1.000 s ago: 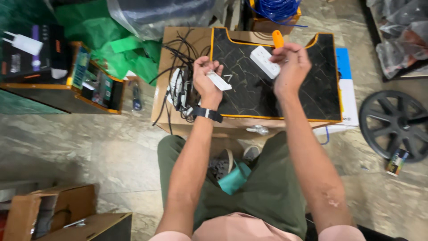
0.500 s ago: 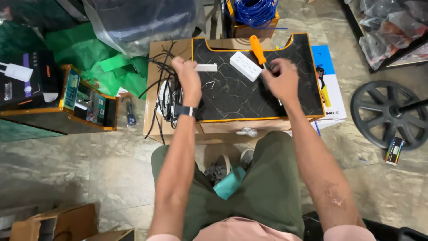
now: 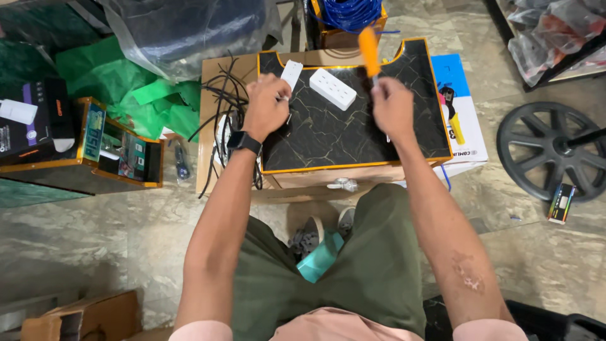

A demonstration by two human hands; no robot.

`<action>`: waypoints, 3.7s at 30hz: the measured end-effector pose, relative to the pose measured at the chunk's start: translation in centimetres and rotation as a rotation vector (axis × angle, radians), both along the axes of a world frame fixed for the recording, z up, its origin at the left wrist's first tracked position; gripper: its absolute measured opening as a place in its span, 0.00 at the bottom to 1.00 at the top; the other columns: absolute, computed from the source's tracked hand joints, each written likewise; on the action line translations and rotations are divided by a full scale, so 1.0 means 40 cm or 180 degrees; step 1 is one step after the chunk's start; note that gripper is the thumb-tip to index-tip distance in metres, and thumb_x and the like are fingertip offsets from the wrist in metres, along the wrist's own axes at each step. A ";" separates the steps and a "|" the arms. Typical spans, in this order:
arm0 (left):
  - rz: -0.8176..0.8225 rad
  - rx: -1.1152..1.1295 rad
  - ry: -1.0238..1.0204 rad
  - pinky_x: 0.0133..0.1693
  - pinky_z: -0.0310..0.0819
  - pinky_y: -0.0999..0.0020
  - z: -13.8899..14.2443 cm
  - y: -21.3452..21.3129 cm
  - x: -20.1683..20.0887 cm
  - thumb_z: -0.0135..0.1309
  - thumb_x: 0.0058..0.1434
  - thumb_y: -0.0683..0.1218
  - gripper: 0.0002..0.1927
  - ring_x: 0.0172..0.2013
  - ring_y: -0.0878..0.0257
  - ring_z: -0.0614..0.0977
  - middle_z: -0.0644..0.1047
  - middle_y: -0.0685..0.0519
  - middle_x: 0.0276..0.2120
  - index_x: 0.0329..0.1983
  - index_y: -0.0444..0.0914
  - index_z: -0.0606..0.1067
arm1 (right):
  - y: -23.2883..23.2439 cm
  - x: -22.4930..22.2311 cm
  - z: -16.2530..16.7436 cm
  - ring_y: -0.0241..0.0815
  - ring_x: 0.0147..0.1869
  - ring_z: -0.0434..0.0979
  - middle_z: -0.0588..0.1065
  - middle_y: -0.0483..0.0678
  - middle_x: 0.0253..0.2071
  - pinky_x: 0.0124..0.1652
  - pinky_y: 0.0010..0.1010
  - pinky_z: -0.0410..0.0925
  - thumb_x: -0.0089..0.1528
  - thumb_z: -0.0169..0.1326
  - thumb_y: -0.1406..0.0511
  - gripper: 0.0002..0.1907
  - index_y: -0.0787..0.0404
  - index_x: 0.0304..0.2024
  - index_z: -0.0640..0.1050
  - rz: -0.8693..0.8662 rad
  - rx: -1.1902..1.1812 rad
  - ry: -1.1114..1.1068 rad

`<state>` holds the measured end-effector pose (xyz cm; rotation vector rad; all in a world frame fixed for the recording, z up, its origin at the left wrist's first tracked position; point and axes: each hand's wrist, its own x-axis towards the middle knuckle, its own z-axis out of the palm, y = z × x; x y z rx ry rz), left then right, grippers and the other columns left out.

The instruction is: The person sits at a small table, picks up a white power strip and an orange screwdriver, and unscrews the casing of the power strip. They open the housing, work on the internal components, then pick up pliers and a black cable and begin working on the cable end.

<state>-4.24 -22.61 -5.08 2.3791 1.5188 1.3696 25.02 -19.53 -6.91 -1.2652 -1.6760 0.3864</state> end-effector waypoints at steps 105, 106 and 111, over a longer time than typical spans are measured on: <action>-0.0134 -0.0715 -0.0276 0.67 0.55 0.42 -0.036 -0.156 0.295 0.61 0.58 0.49 0.20 0.72 0.48 0.62 0.72 0.53 0.61 0.51 0.38 0.75 | -0.083 -0.131 0.197 0.28 0.28 0.63 0.68 0.40 0.31 0.28 0.23 0.59 0.75 0.52 0.65 0.08 0.62 0.44 0.69 0.1616 -0.0156 0.1890; -0.0136 -0.0698 -0.0271 0.67 0.55 0.42 -0.037 -0.156 0.294 0.61 0.58 0.49 0.19 0.72 0.48 0.62 0.72 0.53 0.61 0.50 0.38 0.75 | -0.082 -0.129 0.196 0.28 0.28 0.64 0.68 0.40 0.31 0.28 0.23 0.59 0.76 0.52 0.65 0.08 0.62 0.44 0.69 0.1594 -0.0140 0.1845; -0.0215 -0.0676 -0.0336 0.67 0.55 0.42 -0.043 -0.152 0.292 0.61 0.58 0.48 0.19 0.72 0.48 0.62 0.73 0.53 0.61 0.50 0.38 0.75 | -0.073 -0.105 0.178 0.29 0.29 0.64 0.68 0.42 0.33 0.30 0.24 0.59 0.75 0.52 0.63 0.09 0.62 0.47 0.70 0.1859 -0.0233 0.2045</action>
